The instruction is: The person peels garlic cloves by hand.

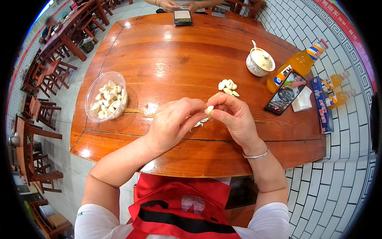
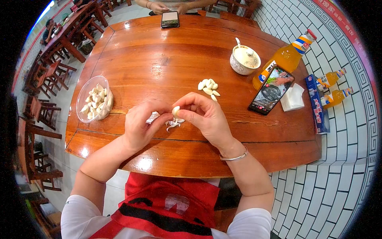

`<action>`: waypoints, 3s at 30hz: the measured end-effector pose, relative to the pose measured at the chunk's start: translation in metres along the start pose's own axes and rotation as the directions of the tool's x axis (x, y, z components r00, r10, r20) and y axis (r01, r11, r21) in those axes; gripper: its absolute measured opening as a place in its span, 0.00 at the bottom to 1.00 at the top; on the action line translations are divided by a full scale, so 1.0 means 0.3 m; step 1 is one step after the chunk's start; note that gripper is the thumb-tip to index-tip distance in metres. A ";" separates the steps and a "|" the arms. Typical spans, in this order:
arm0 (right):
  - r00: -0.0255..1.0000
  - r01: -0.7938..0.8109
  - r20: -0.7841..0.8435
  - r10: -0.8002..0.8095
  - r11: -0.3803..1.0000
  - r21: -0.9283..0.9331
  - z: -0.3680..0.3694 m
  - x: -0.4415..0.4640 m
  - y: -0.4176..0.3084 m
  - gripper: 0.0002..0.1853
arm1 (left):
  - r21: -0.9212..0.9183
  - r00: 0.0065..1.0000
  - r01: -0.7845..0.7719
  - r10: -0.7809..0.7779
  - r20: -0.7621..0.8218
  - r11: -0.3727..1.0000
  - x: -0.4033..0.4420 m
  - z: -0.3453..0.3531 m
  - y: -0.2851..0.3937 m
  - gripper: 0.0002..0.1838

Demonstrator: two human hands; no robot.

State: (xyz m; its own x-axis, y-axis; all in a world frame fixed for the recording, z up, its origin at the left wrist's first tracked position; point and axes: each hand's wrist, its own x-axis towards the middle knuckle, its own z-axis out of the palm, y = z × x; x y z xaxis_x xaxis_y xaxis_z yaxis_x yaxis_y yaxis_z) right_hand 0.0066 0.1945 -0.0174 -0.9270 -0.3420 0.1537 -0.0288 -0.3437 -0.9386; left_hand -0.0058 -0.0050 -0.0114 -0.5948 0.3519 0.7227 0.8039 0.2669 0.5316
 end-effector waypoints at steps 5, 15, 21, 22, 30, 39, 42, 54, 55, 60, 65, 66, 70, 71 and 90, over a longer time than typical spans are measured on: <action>0.999 0.032 0.022 -0.030 0.996 -0.083 0.000 0.002 -0.010 0.07 | 0.038 0.996 -0.029 0.026 0.090 0.999 -0.005 -0.018 -0.009 0.11; 0.997 -0.069 -0.023 0.068 0.995 -0.067 0.006 -0.004 -0.008 0.07 | 0.104 0.992 -0.111 0.104 0.065 0.988 0.000 -0.012 -0.015 0.12; 0.997 -0.081 0.000 0.081 0.996 0.032 -0.008 -0.003 -0.004 0.08 | 0.101 0.991 -0.120 0.113 0.072 0.988 -0.002 -0.013 -0.005 0.13; 0.997 -0.077 0.007 0.077 0.996 0.052 -0.011 -0.003 -0.004 0.08 | 0.102 0.990 -0.127 0.119 0.078 0.987 -0.001 -0.013 -0.004 0.13; 0.998 -0.064 0.017 0.062 0.969 0.238 -0.032 0.001 0.008 0.10 | 0.028 0.984 -0.095 0.089 0.155 0.995 -0.008 -0.009 -0.007 0.13; 0.993 -0.109 0.083 0.085 0.932 0.345 -0.035 0.005 -0.012 0.11 | 0.096 0.990 -0.114 0.105 0.094 0.989 -0.002 -0.013 -0.025 0.09; 0.991 -0.119 0.100 0.091 0.936 0.331 -0.033 0.004 -0.013 0.11 | 0.059 0.993 -0.118 0.119 -0.014 0.991 0.012 0.006 -0.018 0.08; 0.989 -0.129 0.103 0.105 0.955 0.267 -0.025 -0.001 0.002 0.11 | 0.160 0.988 -0.149 0.154 -0.020 0.976 0.025 -0.014 0.001 0.17; 0.986 -0.156 0.093 0.138 0.960 0.233 -0.024 -0.002 0.009 0.10 | 0.169 0.986 -0.164 0.168 -0.010 0.972 0.024 -0.008 0.005 0.18; 0.976 -0.212 0.095 0.194 0.946 0.244 -0.013 -0.004 0.016 0.10 | 0.184 0.977 -0.214 0.213 0.027 0.959 0.026 0.003 0.005 0.21; 0.983 -0.167 0.097 0.154 0.975 0.147 -0.007 -0.004 0.009 0.11 | 0.176 0.979 -0.204 0.204 0.016 0.963 0.015 0.008 0.002 0.21; 0.986 -0.151 0.097 0.139 0.981 0.126 -0.006 -0.005 0.009 0.12 | 0.175 0.979 -0.203 0.203 0.017 0.963 0.016 0.008 0.003 0.21; 0.980 -0.183 0.102 0.172 0.977 0.109 -0.012 -0.009 0.002 0.12 | 0.165 0.980 -0.196 0.191 0.046 0.967 0.012 0.002 0.009 0.18; 0.980 -0.183 0.099 0.172 0.977 0.109 -0.012 -0.010 0.005 0.12 | 0.167 0.979 -0.203 0.197 0.053 0.965 0.012 -0.001 0.009 0.19; 0.981 -0.155 0.132 0.141 0.983 0.096 -0.011 -0.009 -0.007 0.13 | 0.172 0.977 -0.211 0.206 0.048 0.962 0.009 0.001 0.015 0.20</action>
State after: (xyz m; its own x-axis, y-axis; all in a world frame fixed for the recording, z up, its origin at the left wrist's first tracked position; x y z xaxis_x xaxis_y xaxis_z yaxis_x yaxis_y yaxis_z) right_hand 0.0080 0.1989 -0.0169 -0.8644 -0.4993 0.0588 0.1511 -0.3694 -0.9169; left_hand -0.0038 -0.0025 -0.0070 -0.4164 0.4420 0.7945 0.8979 0.3371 0.2830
